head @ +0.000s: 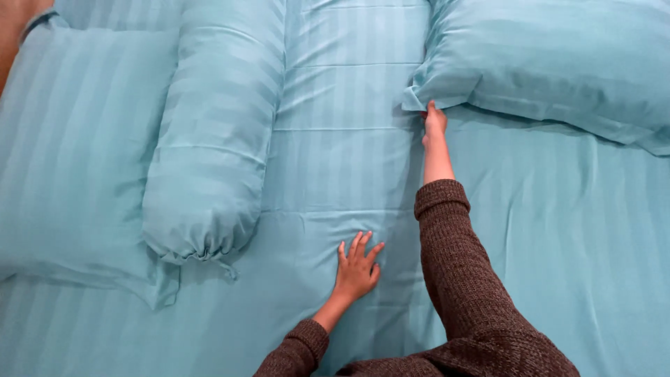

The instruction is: Insert a white pillow into a blue pillowcase and arrange it on the bed.

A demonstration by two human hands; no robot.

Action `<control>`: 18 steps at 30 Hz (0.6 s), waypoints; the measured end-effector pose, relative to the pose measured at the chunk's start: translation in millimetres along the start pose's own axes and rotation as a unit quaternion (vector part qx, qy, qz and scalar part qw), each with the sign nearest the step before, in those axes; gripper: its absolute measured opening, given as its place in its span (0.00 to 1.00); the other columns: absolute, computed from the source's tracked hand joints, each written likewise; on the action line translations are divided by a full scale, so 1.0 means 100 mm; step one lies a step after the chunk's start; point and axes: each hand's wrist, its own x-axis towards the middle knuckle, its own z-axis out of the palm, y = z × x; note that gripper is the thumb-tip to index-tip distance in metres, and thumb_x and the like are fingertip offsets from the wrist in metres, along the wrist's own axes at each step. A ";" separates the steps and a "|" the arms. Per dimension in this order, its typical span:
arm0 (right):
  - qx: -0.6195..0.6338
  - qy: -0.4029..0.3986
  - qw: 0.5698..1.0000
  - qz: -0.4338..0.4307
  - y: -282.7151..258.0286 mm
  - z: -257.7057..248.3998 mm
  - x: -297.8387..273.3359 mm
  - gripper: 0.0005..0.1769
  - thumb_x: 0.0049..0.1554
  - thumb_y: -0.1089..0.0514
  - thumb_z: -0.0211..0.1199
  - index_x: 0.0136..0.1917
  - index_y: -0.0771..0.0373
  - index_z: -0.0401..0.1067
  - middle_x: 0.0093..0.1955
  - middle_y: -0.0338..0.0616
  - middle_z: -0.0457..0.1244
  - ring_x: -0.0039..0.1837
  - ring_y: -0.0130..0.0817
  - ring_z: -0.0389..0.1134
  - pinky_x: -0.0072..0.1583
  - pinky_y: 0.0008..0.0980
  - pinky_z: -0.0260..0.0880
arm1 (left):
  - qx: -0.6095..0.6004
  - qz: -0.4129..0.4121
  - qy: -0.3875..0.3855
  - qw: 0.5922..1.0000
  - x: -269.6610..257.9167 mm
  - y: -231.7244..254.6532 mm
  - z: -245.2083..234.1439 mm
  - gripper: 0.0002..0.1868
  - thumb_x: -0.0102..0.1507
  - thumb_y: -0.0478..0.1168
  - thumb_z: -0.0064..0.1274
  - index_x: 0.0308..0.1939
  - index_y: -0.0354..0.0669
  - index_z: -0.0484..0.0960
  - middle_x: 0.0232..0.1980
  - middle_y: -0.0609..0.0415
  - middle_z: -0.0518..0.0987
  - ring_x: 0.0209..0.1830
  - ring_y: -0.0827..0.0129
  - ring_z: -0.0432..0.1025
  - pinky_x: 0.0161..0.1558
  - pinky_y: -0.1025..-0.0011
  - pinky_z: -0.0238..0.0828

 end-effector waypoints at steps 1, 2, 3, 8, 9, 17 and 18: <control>-0.002 0.037 0.999 -0.023 0.13 0.02 0.04 0.28 0.63 0.38 0.63 0.50 0.68 0.73 0.42 0.42 0.66 0.42 0.32 0.61 0.46 0.35 0.61 | -0.005 -0.004 -0.006 1.000 -0.01 0.01 -0.02 0.30 0.60 0.45 0.50 0.68 0.56 0.74 0.78 0.47 0.60 0.80 0.54 0.49 0.70 0.34 0.39; -0.005 0.036 0.999 -0.020 0.16 0.01 -0.19 0.28 0.63 0.38 0.63 0.50 0.68 0.73 0.42 0.42 0.66 0.42 0.32 0.61 0.46 0.35 0.61 | -0.007 -0.008 -0.008 1.000 -0.03 -0.01 0.01 0.30 0.60 0.45 0.50 0.68 0.56 0.74 0.78 0.47 0.60 0.80 0.54 0.49 0.70 0.34 0.39; -0.030 0.046 0.994 -0.092 0.20 -0.01 -0.45 0.24 0.64 0.41 0.60 0.49 0.67 0.73 0.41 0.40 0.66 0.42 0.29 0.60 0.46 0.34 0.62 | -0.006 -0.005 -0.003 1.000 -0.05 -0.02 0.02 0.29 0.60 0.46 0.50 0.68 0.56 0.74 0.78 0.47 0.60 0.80 0.54 0.50 0.70 0.34 0.39; -0.012 0.076 0.978 -0.192 0.48 -0.77 -1.81 0.17 0.67 0.47 0.55 0.49 0.63 0.74 0.42 0.33 0.65 0.45 0.22 0.59 0.48 0.30 0.63 | -0.002 0.016 0.011 1.000 -0.08 -0.08 0.09 0.29 0.61 0.46 0.49 0.68 0.56 0.74 0.78 0.48 0.60 0.80 0.55 0.50 0.71 0.36 0.40; -0.014 0.096 0.974 -0.205 0.52 -0.96 -2.12 0.18 0.68 0.48 0.55 0.47 0.64 0.72 0.41 0.32 0.63 0.44 0.21 0.57 0.47 0.30 0.62 | -0.006 0.015 0.014 1.000 -0.10 -0.08 0.12 0.29 0.61 0.47 0.49 0.68 0.53 0.73 0.78 0.48 0.60 0.80 0.55 0.50 0.71 0.36 0.40; -0.067 0.087 0.960 -0.256 0.20 -0.93 -4.88 0.18 0.70 0.51 0.53 0.40 0.62 0.66 0.34 0.28 0.52 0.38 0.19 0.49 0.39 0.29 0.52 | -0.269 -0.041 0.107 0.956 -0.06 -0.78 0.66 0.26 0.73 0.55 0.41 0.63 0.39 0.75 0.62 0.46 0.79 0.65 0.55 0.71 0.68 0.56 0.64; -0.096 0.048 0.965 -0.241 0.36 -0.80 -5.22 0.21 0.69 0.50 0.54 0.37 0.63 0.63 0.31 0.30 0.52 0.36 0.20 0.50 0.38 0.31 0.53 | -0.383 -0.116 0.041 0.916 -0.09 -0.81 0.53 0.31 0.72 0.60 0.37 0.63 0.39 0.76 0.56 0.48 0.82 0.57 0.58 0.75 0.60 0.59 0.68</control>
